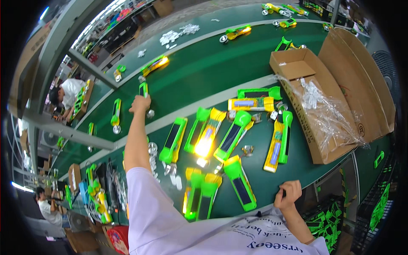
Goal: The person collects flashlight components from a conveyor belt and assembles flashlights by placing switch covers and reflectors into the flashlight bodies and fitting the casing pieces together by hand.
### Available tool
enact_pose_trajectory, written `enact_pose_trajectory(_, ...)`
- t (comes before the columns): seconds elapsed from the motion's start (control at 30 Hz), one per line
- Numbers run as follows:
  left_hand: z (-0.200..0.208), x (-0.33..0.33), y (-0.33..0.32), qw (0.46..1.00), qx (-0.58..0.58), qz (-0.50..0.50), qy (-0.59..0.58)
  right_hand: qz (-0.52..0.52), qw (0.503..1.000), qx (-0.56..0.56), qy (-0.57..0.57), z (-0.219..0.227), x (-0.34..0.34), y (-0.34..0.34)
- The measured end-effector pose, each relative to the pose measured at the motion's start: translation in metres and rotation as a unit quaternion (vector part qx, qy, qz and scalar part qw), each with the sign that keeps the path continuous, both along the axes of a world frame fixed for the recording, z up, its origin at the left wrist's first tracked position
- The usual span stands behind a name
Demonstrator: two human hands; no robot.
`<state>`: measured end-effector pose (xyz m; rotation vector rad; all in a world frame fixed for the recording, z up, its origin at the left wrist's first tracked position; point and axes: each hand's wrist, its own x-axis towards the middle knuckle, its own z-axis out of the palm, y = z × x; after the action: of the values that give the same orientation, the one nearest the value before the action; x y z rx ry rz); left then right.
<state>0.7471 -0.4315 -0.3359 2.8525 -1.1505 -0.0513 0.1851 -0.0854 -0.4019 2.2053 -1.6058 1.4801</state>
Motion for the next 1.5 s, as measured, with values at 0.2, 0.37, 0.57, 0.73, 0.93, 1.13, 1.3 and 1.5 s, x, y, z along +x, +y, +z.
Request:
enact_pose_trajectory(0.2, 0.032, -0.027, -0.104, 0.976, 0.041, -0.146, -0.158, 0.003, 0.997, 0.056, 0.052, -0.005, -0.009, 0.003)
enact_pose_trajectory(0.37, 0.002, -0.021, -0.204, 0.938, 0.050, -0.211, -0.269, 0.020, 0.991, 0.109, 0.079, 0.002, -0.010, 0.005)
enact_pose_trajectory(0.57, -0.037, -0.006, -0.252, 0.967, 0.046, -0.220, -0.117, 0.016, 0.982, 0.149, 0.115, -0.006, -0.014, 0.013)
enact_pose_trajectory(0.73, -0.031, -0.001, -0.245, 0.941, 0.027, -0.295, -0.164, 0.027, 0.984, 0.148, 0.098, -0.009, -0.016, -0.001)
enact_pose_trajectory(0.93, 0.006, -0.108, -0.164, 0.835, -0.092, -0.525, -0.136, 0.046, 0.988, 0.114, 0.093, 0.008, -0.018, 0.006)
enact_pose_trajectory(1.13, 0.075, -0.261, 0.044, 0.658, -0.176, -0.732, -0.026, -0.007, 0.995, 0.094, 0.031, 0.006, -0.011, 0.006)
enact_pose_trajectory(1.3, 0.085, -0.353, 0.222, 0.530, -0.178, -0.829, 0.023, 0.050, 0.810, 0.333, -0.479, 0.038, 0.009, 0.008)
enact_pose_trajectory(1.5, 0.045, -0.410, 0.323, 0.453, -0.238, -0.858, 0.042, 0.239, 0.221, 0.458, -0.827, 0.081, -0.001, 0.015)
